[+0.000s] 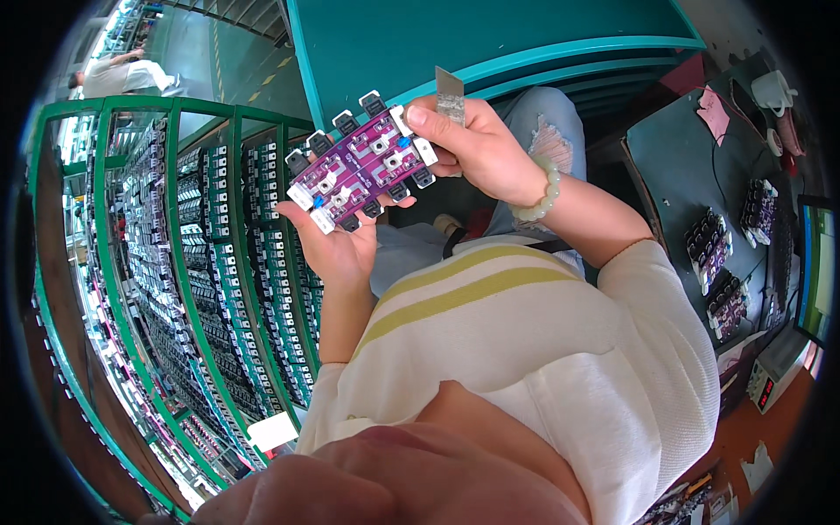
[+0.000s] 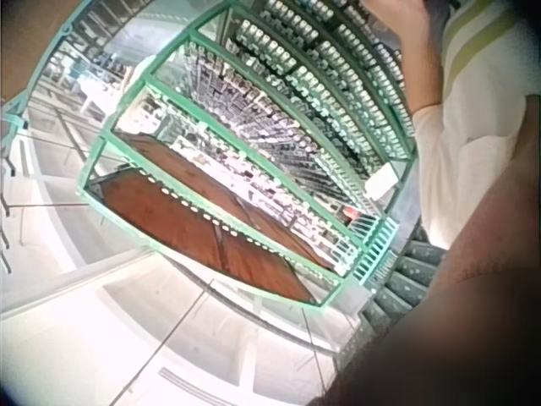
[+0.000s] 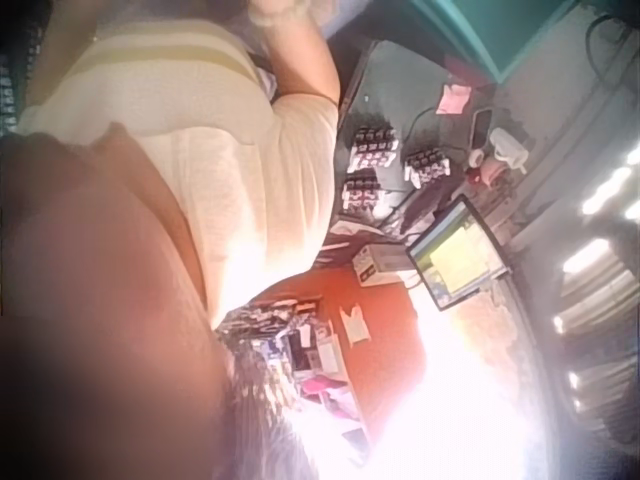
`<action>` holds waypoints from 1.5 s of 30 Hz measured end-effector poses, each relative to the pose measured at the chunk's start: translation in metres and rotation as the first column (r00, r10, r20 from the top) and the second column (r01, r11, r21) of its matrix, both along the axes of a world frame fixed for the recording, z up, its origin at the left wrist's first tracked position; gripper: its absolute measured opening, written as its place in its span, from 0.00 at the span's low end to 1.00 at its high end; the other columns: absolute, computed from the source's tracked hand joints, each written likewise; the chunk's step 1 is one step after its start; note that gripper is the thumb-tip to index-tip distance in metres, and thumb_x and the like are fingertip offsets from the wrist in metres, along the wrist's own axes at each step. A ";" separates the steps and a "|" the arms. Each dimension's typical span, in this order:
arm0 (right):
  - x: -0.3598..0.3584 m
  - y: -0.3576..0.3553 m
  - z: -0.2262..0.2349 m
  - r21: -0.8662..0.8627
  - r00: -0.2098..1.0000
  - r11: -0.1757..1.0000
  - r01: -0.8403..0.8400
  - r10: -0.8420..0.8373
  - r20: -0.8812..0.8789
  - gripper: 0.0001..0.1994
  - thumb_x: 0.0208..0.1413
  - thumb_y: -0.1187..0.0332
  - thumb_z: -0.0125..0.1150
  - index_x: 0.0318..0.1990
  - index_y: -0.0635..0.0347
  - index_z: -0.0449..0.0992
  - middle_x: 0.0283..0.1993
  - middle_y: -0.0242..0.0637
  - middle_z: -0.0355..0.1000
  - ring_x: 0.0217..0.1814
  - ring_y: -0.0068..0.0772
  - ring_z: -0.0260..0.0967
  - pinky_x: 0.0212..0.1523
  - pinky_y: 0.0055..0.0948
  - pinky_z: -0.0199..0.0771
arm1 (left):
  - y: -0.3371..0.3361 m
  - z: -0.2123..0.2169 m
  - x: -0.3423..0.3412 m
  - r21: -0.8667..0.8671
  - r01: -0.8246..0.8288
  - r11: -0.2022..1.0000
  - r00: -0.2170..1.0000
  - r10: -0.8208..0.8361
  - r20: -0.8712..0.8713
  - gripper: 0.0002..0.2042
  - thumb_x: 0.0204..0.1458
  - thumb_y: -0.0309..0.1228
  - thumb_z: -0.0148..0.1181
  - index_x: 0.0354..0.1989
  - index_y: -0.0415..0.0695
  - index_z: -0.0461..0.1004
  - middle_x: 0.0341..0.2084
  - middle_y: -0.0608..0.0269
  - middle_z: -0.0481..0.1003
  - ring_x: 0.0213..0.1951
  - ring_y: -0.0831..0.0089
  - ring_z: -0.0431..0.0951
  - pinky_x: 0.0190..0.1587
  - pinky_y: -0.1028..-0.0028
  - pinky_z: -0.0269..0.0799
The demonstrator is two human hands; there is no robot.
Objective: The person picks up purple circuit boards from a green rack and uses a small metal tool to scrape the surface of each board. They handle the boards one by one, scraping different areas before placing them back into the rack.
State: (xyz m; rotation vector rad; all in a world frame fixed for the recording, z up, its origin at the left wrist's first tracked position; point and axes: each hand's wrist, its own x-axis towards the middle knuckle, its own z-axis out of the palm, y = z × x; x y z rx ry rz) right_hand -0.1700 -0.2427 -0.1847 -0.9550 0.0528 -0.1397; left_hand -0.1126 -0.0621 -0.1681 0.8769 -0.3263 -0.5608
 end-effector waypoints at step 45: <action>0.018 -0.007 -0.009 0.162 0.972 0.972 -0.169 0.192 -0.136 0.13 0.62 0.58 0.50 0.40 0.59 0.73 0.37 0.32 0.75 0.22 0.10 0.63 0.24 0.14 0.68 | 0.006 -0.015 -0.006 0.083 -0.099 0.992 0.985 0.109 -0.132 0.28 0.62 0.51 0.35 0.57 0.37 0.60 0.55 0.53 0.67 0.53 0.64 0.71 0.51 0.67 0.71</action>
